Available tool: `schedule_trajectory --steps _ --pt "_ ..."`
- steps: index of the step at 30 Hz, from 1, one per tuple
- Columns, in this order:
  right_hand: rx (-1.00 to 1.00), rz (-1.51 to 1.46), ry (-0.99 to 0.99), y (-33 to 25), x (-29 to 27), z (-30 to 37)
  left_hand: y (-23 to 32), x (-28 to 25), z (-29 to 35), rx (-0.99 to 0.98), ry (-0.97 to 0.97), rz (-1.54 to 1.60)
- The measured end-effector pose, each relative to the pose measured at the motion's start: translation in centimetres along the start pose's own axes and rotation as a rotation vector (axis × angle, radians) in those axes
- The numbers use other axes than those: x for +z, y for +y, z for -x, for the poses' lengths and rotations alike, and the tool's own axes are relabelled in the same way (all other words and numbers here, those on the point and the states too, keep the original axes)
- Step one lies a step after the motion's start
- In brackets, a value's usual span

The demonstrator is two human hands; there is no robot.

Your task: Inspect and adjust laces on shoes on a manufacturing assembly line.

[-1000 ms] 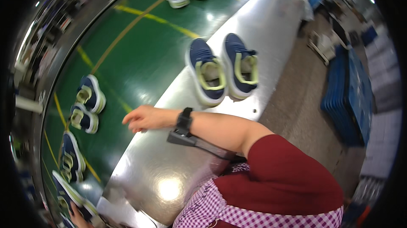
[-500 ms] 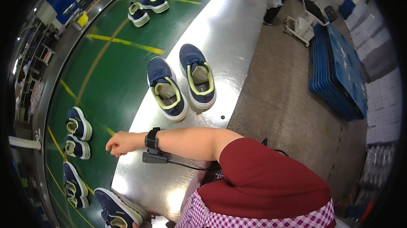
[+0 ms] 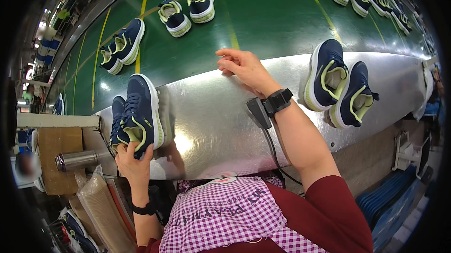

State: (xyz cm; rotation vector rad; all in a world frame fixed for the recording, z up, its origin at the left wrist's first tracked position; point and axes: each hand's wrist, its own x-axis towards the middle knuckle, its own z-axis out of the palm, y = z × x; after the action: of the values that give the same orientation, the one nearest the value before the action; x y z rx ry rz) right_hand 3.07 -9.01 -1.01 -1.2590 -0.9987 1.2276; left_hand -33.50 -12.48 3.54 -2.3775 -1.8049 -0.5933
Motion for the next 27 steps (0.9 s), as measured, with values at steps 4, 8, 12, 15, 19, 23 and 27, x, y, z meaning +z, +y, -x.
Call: schedule_trajectory --steps 4,8,12,15,19,23,27 --pt "0.013 0.009 0.014 -0.2 -0.1 0.4 1.0 0.6 1.6 0.019 0.093 -0.043" --pt "0.001 0.039 0.03 -0.1 -0.2 0.3 1.6 0.7 2.5 0.013 0.137 -0.065" --pt "0.004 0.048 0.038 -0.3 0.1 0.4 2.0 0.8 2.8 0.018 0.176 -0.065" --pt "-0.005 0.051 0.067 -0.3 0.1 0.5 2.2 0.9 2.9 0.033 0.206 -0.064" --pt "0.0 0.061 0.058 -0.5 0.3 0.6 2.2 0.9 3.0 0.035 0.216 -0.073" --pt "0.01 0.071 0.068 -0.8 0.5 0.7 2.3 0.8 3.1 0.025 0.229 -0.068" --pt "0.012 0.073 0.07 -0.6 0.5 0.9 2.2 0.7 3.5 0.016 0.212 -0.065"
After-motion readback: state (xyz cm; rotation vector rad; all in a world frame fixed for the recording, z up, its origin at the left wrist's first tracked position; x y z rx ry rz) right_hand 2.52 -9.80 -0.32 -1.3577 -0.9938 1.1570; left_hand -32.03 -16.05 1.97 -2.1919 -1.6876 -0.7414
